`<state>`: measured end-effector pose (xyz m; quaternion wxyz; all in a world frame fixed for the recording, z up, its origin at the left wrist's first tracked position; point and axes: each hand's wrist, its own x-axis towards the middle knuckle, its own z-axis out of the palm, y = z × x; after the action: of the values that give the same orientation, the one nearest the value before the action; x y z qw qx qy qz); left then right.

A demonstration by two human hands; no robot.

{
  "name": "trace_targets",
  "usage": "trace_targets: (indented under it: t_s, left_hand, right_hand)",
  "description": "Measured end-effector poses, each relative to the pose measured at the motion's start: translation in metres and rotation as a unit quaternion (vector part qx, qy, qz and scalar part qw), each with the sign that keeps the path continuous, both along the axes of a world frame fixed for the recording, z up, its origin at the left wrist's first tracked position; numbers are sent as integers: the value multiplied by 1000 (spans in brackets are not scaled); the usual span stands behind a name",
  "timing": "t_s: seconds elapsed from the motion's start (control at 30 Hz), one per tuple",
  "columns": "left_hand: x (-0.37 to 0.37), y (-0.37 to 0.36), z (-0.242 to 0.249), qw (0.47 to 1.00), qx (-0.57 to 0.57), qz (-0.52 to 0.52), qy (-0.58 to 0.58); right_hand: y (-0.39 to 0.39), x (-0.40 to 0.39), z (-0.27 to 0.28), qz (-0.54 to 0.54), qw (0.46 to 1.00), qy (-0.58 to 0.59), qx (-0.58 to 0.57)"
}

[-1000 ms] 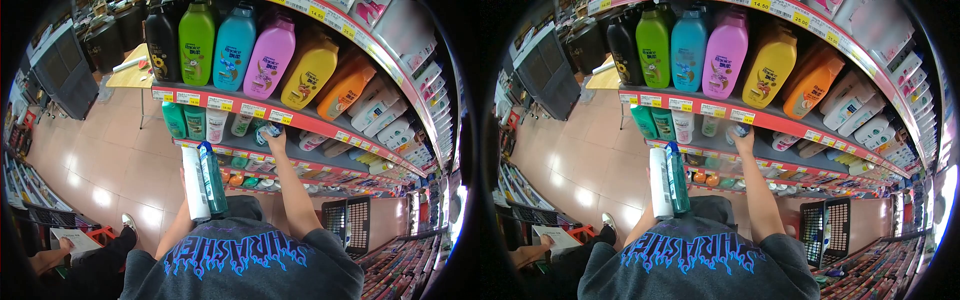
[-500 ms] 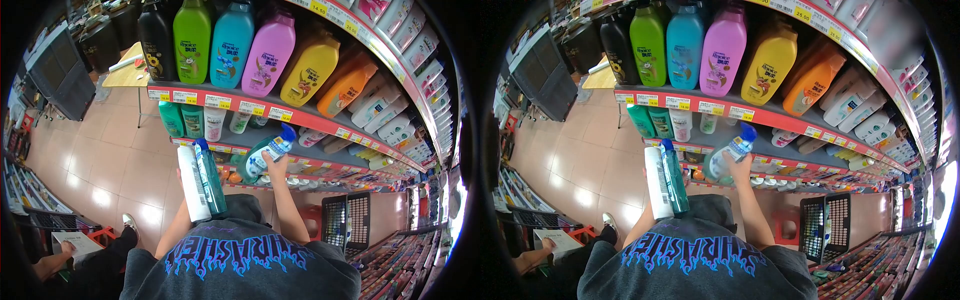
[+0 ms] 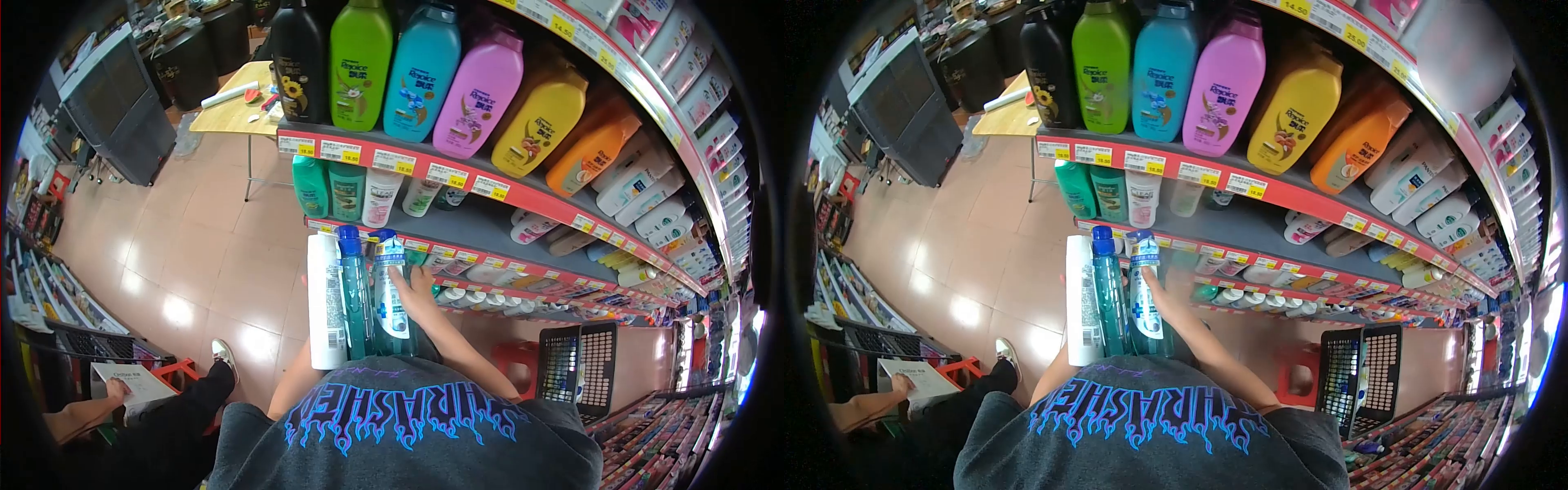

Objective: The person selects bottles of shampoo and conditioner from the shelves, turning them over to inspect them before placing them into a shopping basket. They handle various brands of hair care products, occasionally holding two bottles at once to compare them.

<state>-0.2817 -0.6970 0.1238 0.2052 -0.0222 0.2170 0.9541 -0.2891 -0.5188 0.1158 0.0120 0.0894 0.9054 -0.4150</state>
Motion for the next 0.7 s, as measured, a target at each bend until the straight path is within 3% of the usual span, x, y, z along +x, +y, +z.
trace_targets:
  t_s: [0.03,0.13,0.2,0.27,0.33,0.4,0.5,0.6,0.7]
  left_hand:
    - [0,-3,-2,1000,7,-6,-2]
    - [4,-6,2,1000,-5,20,-23]
    - [3,-9,-1,999,16,41,-13]
    - [3,-13,-15,996,75,48,26]
    - [10,-18,0,993,68,97,1]
    - [14,-21,-13,990,89,108,28]
    - [26,-29,5,988,103,108,-31]
    - [35,-36,12,988,96,121,-10]
    - [35,-39,5,982,130,135,16]
  right_hand:
    - [-2,1,6,8,991,31,131]
    - [-4,3,35,66,993,27,99]
    - [6,-14,-14,72,995,-16,-70]
    - [-1,-29,-19,57,980,13,-188]
    - [-15,-47,17,16,961,111,-253]
    - [-21,-77,26,-8,954,250,-166]
    - [-30,-109,54,-1,917,398,31]
    - [-37,-130,60,35,915,352,195]
    - [-44,-142,74,115,888,357,265]
